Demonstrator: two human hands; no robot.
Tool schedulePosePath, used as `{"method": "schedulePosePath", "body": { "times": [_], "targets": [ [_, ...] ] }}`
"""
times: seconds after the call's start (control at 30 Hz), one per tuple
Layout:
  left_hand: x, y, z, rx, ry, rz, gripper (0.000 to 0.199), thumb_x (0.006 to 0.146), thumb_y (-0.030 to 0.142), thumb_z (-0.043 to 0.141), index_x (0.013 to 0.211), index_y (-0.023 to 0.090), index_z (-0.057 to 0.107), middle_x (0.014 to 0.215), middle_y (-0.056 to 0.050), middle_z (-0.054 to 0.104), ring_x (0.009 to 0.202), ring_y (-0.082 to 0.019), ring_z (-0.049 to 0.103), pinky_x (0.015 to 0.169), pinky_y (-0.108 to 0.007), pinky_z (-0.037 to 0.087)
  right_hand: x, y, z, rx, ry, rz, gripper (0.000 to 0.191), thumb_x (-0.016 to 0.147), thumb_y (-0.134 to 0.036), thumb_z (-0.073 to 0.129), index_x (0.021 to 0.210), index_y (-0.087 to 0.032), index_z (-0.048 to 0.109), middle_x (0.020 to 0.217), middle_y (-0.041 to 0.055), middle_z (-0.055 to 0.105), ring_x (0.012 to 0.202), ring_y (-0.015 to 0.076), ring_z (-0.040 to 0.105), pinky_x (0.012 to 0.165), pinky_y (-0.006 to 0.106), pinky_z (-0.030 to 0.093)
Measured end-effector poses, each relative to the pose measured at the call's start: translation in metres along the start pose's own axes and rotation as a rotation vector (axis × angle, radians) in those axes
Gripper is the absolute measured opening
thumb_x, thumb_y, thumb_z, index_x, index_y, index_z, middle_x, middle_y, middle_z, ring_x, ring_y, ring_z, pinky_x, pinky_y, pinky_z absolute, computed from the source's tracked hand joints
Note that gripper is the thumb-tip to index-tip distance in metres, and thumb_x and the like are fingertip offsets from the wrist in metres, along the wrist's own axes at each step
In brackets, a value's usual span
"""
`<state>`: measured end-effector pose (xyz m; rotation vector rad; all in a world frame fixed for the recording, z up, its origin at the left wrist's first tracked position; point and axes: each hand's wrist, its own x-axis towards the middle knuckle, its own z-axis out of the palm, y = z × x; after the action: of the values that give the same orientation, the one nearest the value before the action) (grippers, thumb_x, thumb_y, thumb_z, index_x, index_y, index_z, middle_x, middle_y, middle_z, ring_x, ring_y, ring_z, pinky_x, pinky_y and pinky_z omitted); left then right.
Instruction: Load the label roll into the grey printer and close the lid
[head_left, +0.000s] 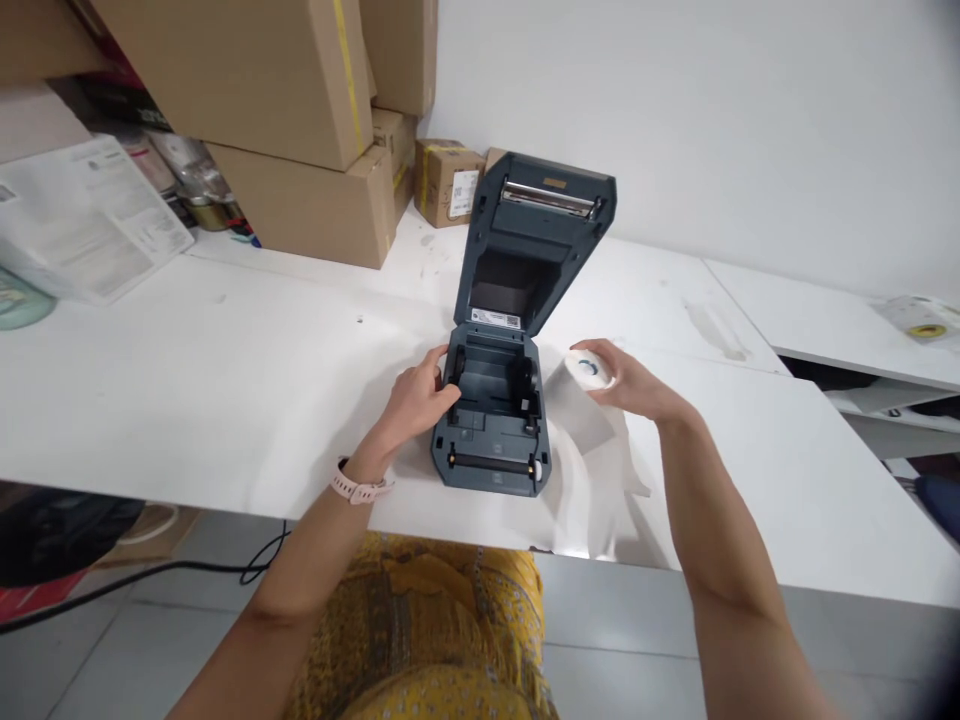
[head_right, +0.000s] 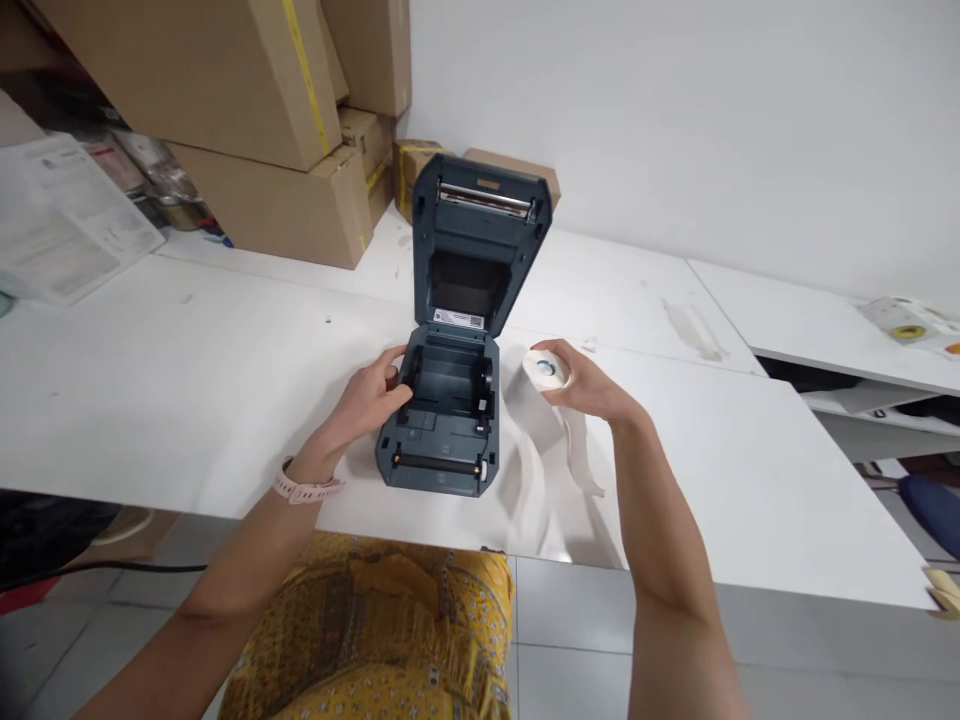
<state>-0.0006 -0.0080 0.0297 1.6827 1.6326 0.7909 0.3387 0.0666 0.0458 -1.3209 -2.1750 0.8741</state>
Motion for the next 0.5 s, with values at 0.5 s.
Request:
{"method": "schedulePosePath", "body": {
  "times": [0.5],
  "targets": [
    [0.001,-0.003,0.001,-0.008,0.010,0.029,0.068,0.079,0.024,0.050,0.146,0.015,0.051,0.064,0.006,0.047,0.060,-0.015,0.047,0.062,-0.030,0.035,-0.073,0.077,-0.008,0.402,-0.011,0.226,0.063,0.085,-0.046,0.076,0.142,-0.028,0.055,0.148,0.0156,0.063,0.093,0.0205,0.073,0.077,0.037,0.061]
  ]
}}
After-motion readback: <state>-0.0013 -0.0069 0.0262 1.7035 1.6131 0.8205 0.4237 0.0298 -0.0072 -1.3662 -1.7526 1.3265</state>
